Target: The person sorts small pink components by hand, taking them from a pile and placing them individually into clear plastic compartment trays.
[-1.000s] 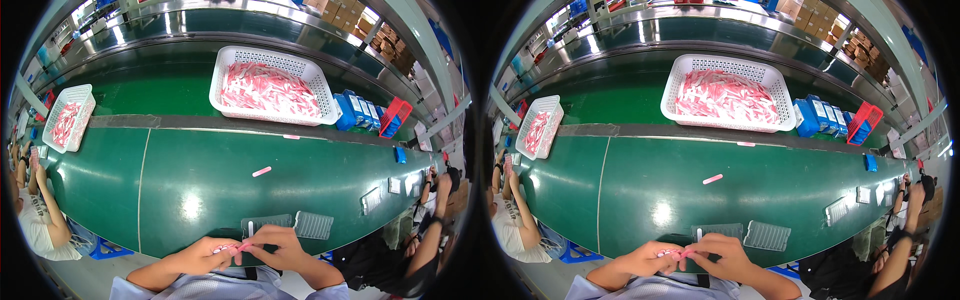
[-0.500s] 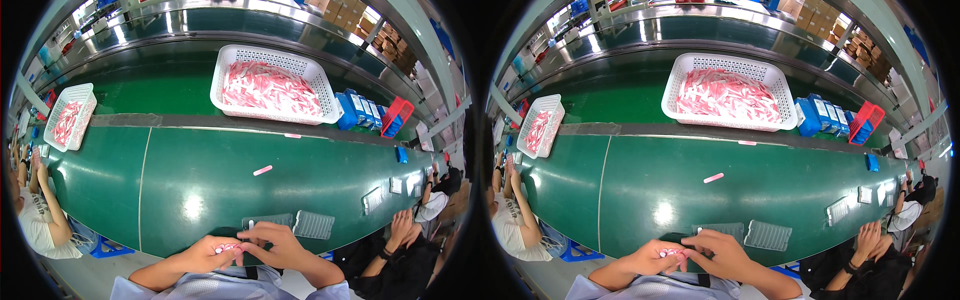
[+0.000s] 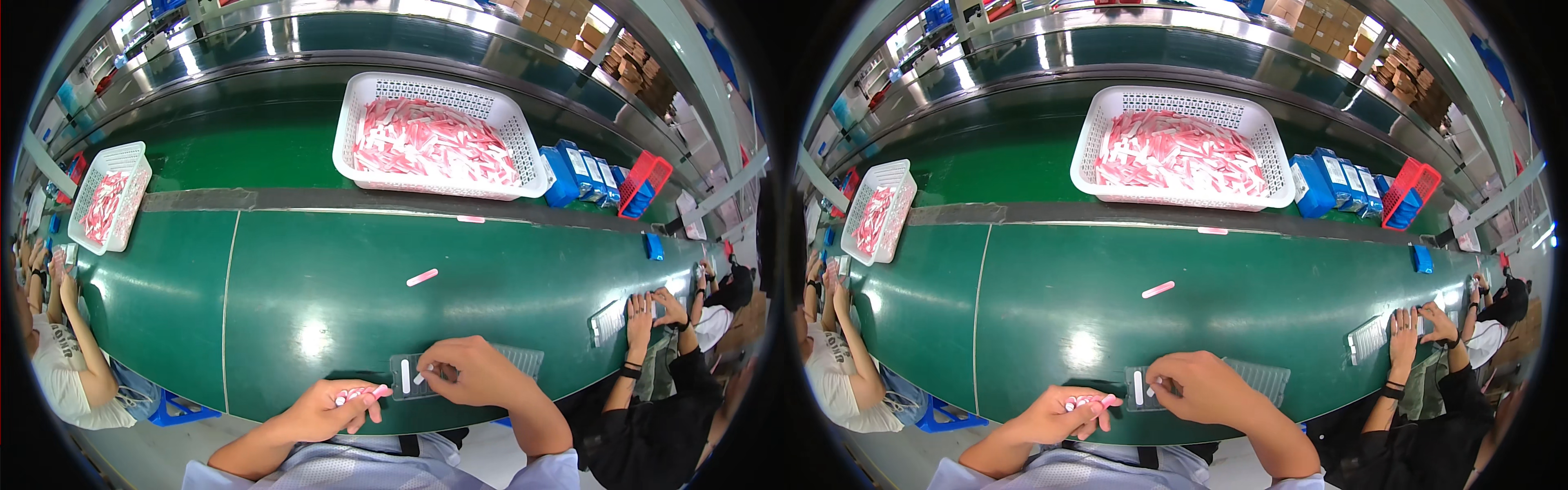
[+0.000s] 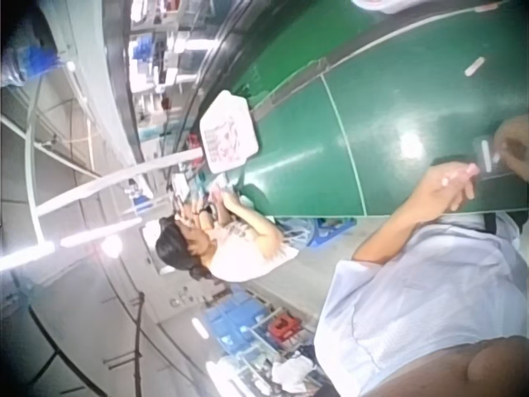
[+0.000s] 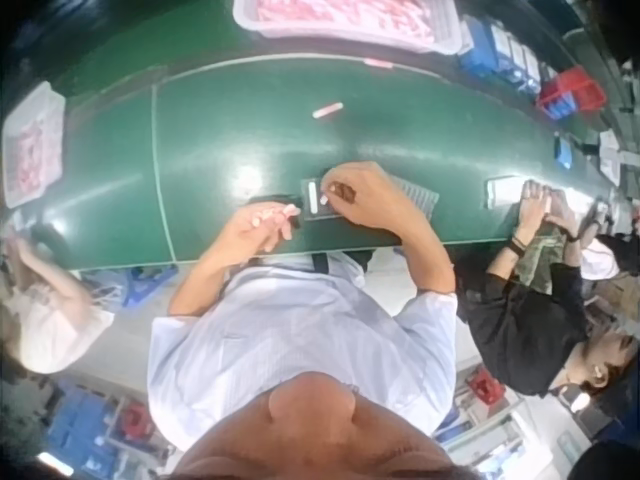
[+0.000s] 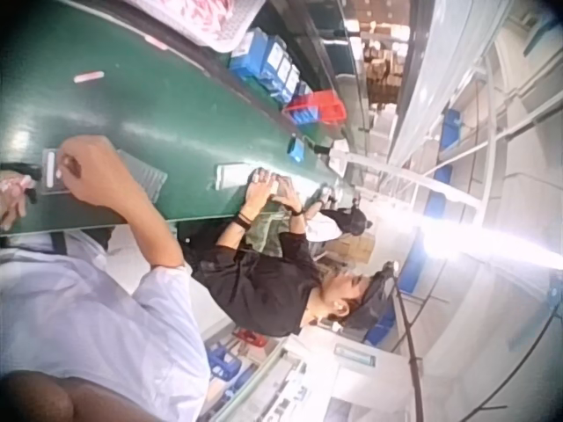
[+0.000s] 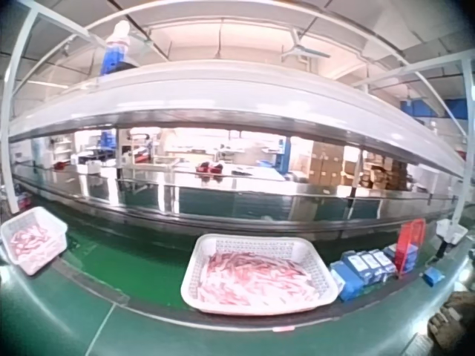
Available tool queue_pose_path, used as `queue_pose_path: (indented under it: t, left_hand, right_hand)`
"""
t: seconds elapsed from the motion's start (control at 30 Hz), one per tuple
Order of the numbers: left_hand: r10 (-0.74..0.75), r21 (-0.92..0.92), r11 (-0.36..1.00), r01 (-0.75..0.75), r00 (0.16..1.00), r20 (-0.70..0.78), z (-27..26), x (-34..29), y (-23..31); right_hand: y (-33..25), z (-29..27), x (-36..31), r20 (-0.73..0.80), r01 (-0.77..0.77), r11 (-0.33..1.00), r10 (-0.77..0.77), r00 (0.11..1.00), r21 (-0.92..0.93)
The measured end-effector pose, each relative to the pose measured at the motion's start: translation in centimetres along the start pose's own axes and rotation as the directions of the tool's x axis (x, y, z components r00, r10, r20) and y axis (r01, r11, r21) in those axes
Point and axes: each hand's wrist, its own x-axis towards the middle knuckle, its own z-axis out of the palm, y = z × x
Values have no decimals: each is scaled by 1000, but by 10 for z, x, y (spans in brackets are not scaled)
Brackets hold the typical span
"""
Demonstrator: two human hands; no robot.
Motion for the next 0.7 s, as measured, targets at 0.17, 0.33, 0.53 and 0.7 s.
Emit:
queue_pose_path:
  t: [0.17,0.33,0.53,0.7]
  left_hand:
    - [-7,-79,997,7,1000,1,4,3,3]
    - [-8,-65,998,8,1000,-3,4,3,3]
    - [34,-71,997,-30,998,57,14,7,-1]
    - [31,8,999,-31,999,31,11,10,6]
  right_hand:
    - [1,5,12,59,123,943,-110,992,-308]
    - [0,-4,9,45,-7,996,11,999,-93]
    - [-11,30,-1,-31,104,981,-100,995,165]
    - [16,16,-11,-347,24,786,245,905,618]
